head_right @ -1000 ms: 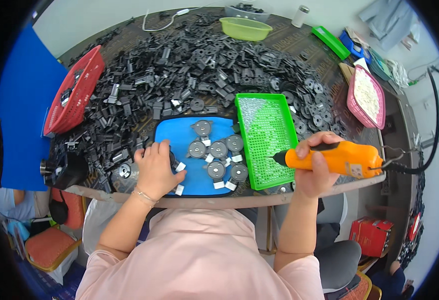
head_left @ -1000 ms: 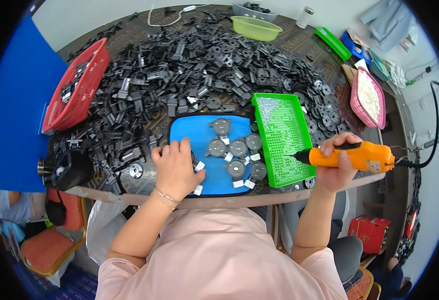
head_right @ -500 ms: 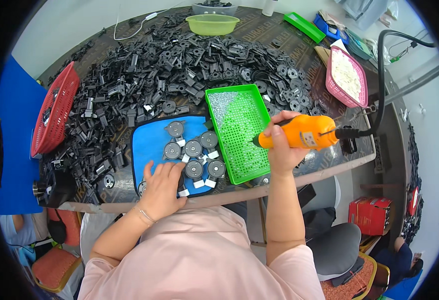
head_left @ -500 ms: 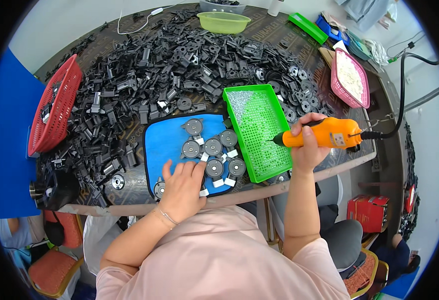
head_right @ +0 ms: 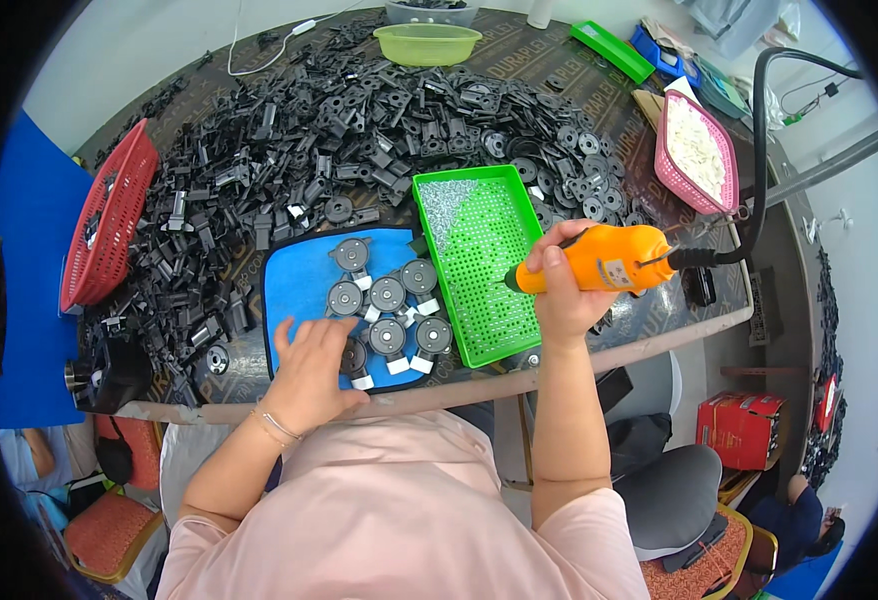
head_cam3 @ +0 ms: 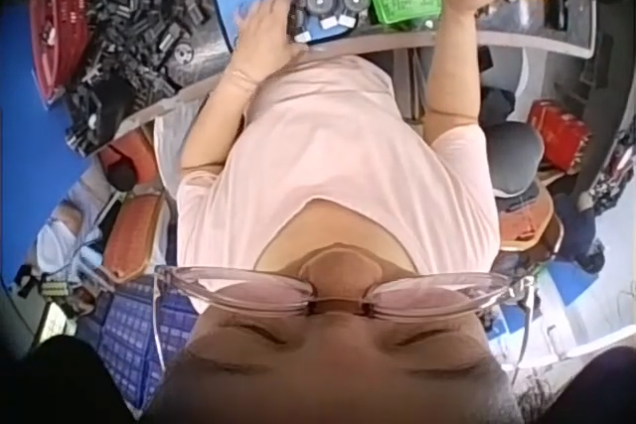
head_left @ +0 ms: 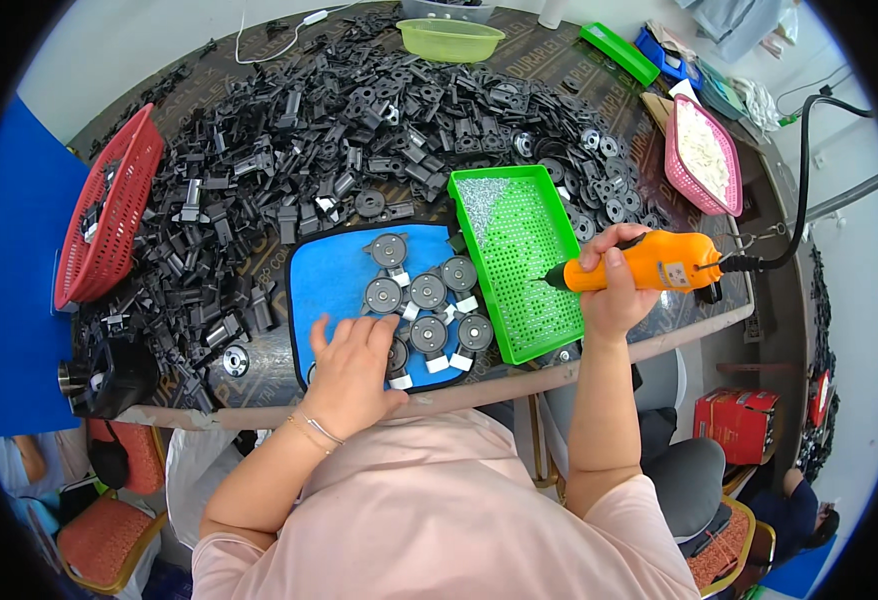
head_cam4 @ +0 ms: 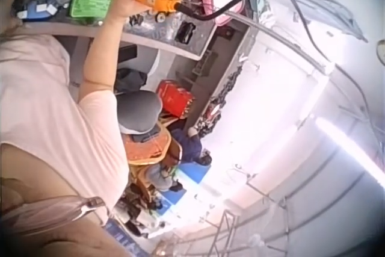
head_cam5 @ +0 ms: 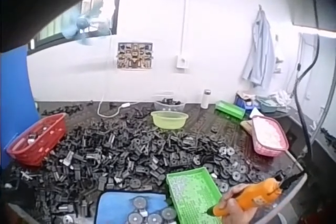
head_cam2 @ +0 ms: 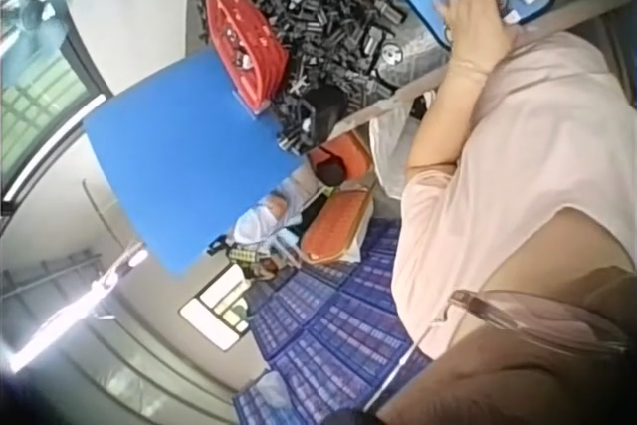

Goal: The person is assembling small mechanical components at a workbench using an electric screwdriver.

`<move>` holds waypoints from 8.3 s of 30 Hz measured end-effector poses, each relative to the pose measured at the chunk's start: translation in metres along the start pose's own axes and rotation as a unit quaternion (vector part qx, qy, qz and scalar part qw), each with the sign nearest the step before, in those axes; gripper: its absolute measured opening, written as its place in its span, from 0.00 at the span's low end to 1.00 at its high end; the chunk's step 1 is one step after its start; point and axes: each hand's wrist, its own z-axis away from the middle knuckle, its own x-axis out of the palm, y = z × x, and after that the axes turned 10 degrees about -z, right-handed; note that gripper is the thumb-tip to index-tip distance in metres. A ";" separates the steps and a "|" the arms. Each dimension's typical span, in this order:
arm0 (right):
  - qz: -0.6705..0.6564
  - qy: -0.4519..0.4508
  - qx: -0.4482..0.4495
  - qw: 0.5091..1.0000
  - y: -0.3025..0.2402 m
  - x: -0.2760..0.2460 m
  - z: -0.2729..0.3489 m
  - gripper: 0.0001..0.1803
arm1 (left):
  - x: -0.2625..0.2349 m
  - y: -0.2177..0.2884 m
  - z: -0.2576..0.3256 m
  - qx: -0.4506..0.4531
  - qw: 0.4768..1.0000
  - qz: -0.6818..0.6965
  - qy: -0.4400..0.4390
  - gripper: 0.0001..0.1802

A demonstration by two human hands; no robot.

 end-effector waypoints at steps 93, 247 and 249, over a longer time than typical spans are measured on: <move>-0.043 -0.304 0.065 0.949 0.016 0.135 0.059 0.15 | 0.021 -0.024 -0.005 0.009 0.998 0.053 0.044 0.22; -0.116 -0.097 0.001 0.988 -0.045 0.049 0.016 0.16 | 0.027 -0.034 0.027 -0.009 0.973 0.170 0.156 0.27; -0.140 -0.148 0.031 0.978 -0.034 0.079 0.029 0.16 | 0.029 -0.037 0.029 -0.021 0.970 0.187 0.154 0.27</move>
